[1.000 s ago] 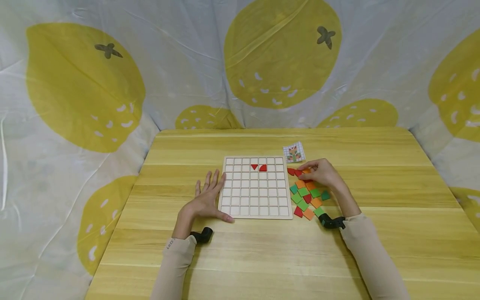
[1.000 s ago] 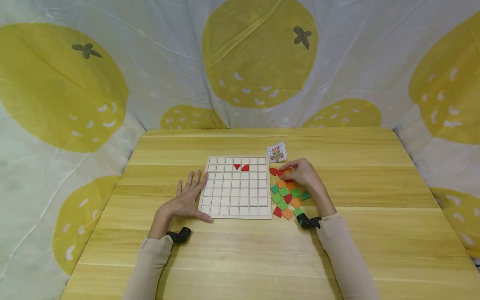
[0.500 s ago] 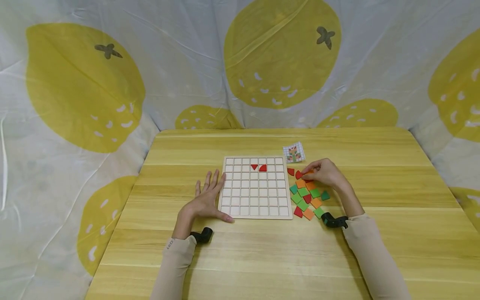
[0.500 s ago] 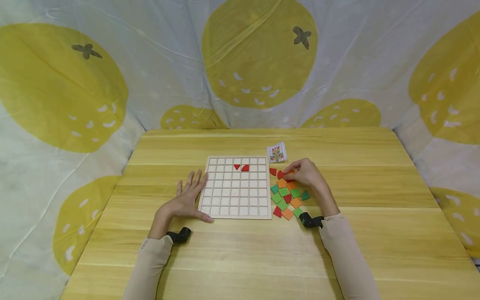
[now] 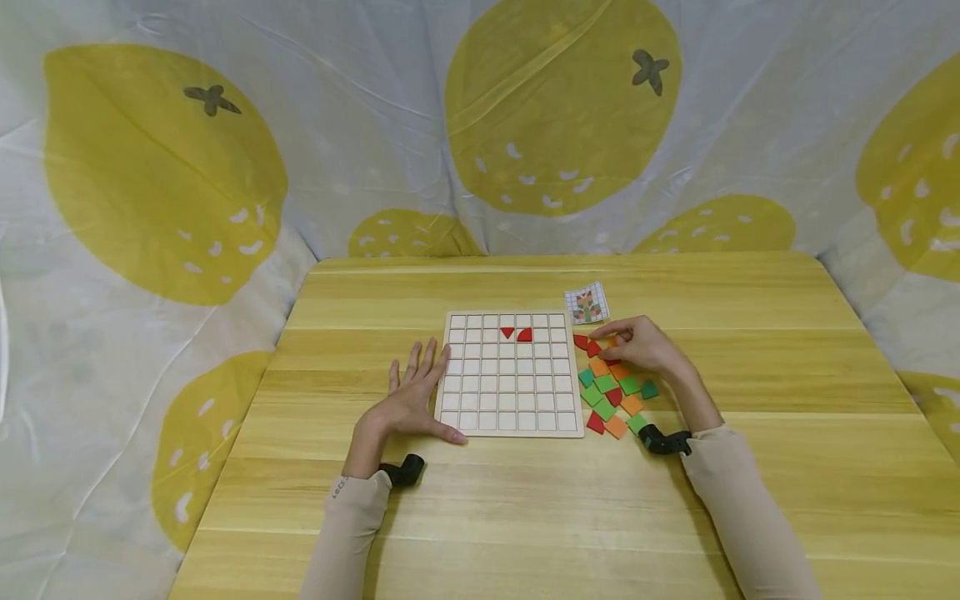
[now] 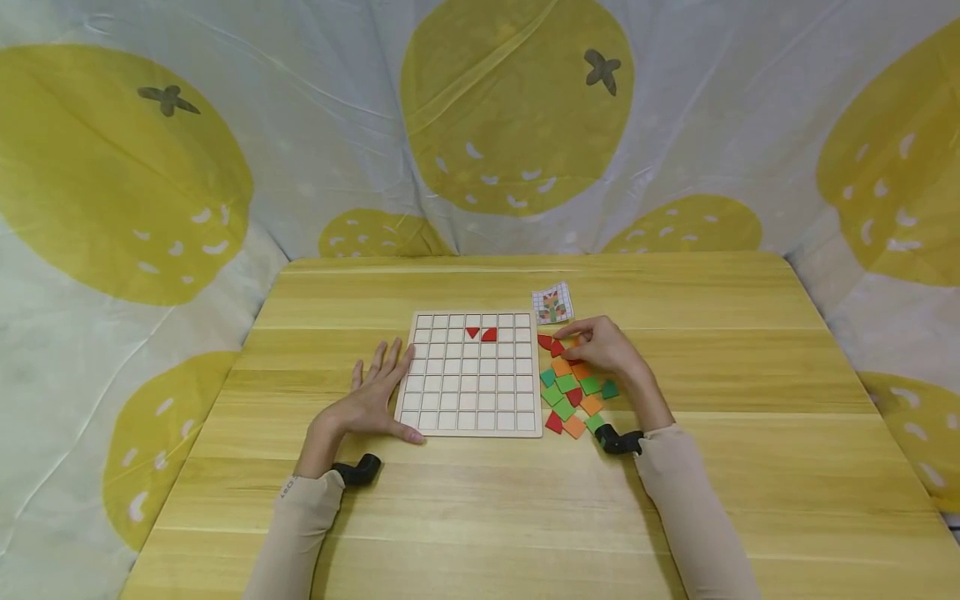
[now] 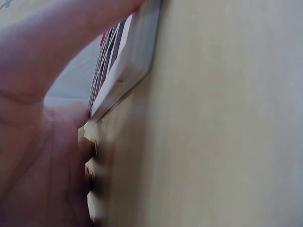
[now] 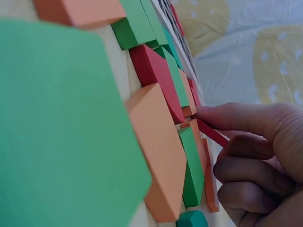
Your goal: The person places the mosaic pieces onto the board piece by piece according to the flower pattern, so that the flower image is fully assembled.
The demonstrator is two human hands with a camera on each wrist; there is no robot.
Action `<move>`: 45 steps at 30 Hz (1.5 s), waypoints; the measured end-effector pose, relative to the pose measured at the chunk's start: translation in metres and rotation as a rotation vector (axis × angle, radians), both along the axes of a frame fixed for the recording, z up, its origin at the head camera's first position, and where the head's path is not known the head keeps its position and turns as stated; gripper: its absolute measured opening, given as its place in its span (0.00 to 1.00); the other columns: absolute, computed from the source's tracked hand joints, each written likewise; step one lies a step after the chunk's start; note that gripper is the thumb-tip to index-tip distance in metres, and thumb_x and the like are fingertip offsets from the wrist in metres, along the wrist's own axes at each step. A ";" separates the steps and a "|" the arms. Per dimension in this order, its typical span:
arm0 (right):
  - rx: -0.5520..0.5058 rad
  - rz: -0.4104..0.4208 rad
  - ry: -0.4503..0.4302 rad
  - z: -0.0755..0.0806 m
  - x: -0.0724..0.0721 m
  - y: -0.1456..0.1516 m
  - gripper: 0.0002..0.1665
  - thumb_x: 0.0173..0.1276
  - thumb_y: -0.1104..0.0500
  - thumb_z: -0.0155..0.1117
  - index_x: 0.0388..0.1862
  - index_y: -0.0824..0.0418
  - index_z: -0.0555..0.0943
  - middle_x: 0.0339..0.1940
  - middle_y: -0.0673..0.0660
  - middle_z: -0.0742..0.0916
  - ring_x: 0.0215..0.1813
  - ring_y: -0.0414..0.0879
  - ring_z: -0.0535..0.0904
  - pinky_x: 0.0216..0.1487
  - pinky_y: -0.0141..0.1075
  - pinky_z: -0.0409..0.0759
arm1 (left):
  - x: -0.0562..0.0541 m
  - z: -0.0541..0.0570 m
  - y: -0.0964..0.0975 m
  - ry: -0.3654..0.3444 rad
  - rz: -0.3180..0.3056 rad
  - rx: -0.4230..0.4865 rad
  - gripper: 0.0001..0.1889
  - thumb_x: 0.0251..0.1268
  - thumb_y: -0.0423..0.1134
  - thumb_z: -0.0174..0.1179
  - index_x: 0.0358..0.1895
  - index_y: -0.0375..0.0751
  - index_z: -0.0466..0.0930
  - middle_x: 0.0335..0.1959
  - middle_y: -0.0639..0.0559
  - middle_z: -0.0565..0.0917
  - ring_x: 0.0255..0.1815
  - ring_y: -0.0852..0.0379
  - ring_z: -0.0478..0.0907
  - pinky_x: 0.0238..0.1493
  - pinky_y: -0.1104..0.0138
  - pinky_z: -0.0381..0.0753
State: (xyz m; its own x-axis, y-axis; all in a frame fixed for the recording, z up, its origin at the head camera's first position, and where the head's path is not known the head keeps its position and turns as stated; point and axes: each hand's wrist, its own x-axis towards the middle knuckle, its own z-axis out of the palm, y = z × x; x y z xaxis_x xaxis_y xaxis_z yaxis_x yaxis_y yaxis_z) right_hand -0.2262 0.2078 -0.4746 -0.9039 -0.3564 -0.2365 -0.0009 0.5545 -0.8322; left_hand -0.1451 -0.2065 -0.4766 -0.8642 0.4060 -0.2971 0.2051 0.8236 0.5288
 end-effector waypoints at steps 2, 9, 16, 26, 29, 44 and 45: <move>-0.006 -0.009 -0.007 -0.001 0.000 -0.001 0.20 0.68 0.65 0.71 0.58 0.69 0.85 0.16 0.47 0.63 0.20 0.39 0.57 0.27 0.30 0.67 | 0.000 0.000 0.000 -0.002 0.001 0.002 0.81 0.38 0.64 0.83 0.85 0.46 0.28 0.85 0.43 0.22 0.85 0.38 0.14 0.77 0.33 0.15; 0.054 -0.082 0.012 -0.001 0.002 0.000 0.16 0.64 0.62 0.76 0.50 0.66 0.88 0.16 0.47 0.69 0.21 0.40 0.63 0.27 0.32 0.66 | 0.000 -0.001 -0.001 0.004 -0.001 0.000 0.81 0.37 0.65 0.83 0.85 0.46 0.28 0.85 0.43 0.22 0.85 0.38 0.14 0.77 0.32 0.15; 0.140 -0.121 0.042 0.002 0.004 0.002 0.19 0.60 0.57 0.80 0.47 0.66 0.88 0.18 0.48 0.72 0.25 0.44 0.66 0.31 0.36 0.67 | 0.001 -0.001 0.000 0.001 -0.003 0.001 0.80 0.38 0.64 0.83 0.85 0.46 0.28 0.85 0.42 0.22 0.85 0.38 0.14 0.77 0.32 0.15; 0.189 -0.119 0.056 0.005 0.006 0.007 0.12 0.61 0.55 0.80 0.39 0.62 0.92 0.29 0.54 0.89 0.31 0.45 0.74 0.36 0.35 0.72 | 0.001 -0.001 0.001 0.003 -0.002 0.000 0.80 0.38 0.64 0.83 0.85 0.46 0.28 0.85 0.42 0.22 0.85 0.38 0.14 0.77 0.32 0.16; 0.179 -0.112 0.059 0.005 0.006 0.007 0.12 0.61 0.56 0.80 0.39 0.62 0.92 0.26 0.51 0.87 0.30 0.44 0.71 0.35 0.35 0.69 | 0.000 -0.001 0.001 0.006 -0.002 0.000 0.80 0.38 0.64 0.83 0.85 0.46 0.28 0.85 0.42 0.22 0.85 0.38 0.15 0.77 0.32 0.16; 0.076 -0.082 0.069 -0.005 0.001 -0.001 0.14 0.64 0.60 0.77 0.47 0.65 0.90 0.14 0.46 0.65 0.20 0.40 0.59 0.26 0.32 0.60 | 0.001 -0.001 -0.001 0.007 -0.002 0.003 0.80 0.38 0.65 0.83 0.85 0.46 0.28 0.85 0.43 0.22 0.85 0.37 0.14 0.77 0.32 0.16; 0.078 -0.082 0.071 -0.006 0.001 -0.001 0.14 0.64 0.60 0.78 0.47 0.65 0.90 0.14 0.46 0.65 0.20 0.40 0.59 0.26 0.32 0.60 | 0.001 -0.001 -0.001 0.006 -0.002 0.005 0.80 0.38 0.64 0.83 0.85 0.46 0.28 0.85 0.42 0.22 0.85 0.37 0.14 0.76 0.32 0.15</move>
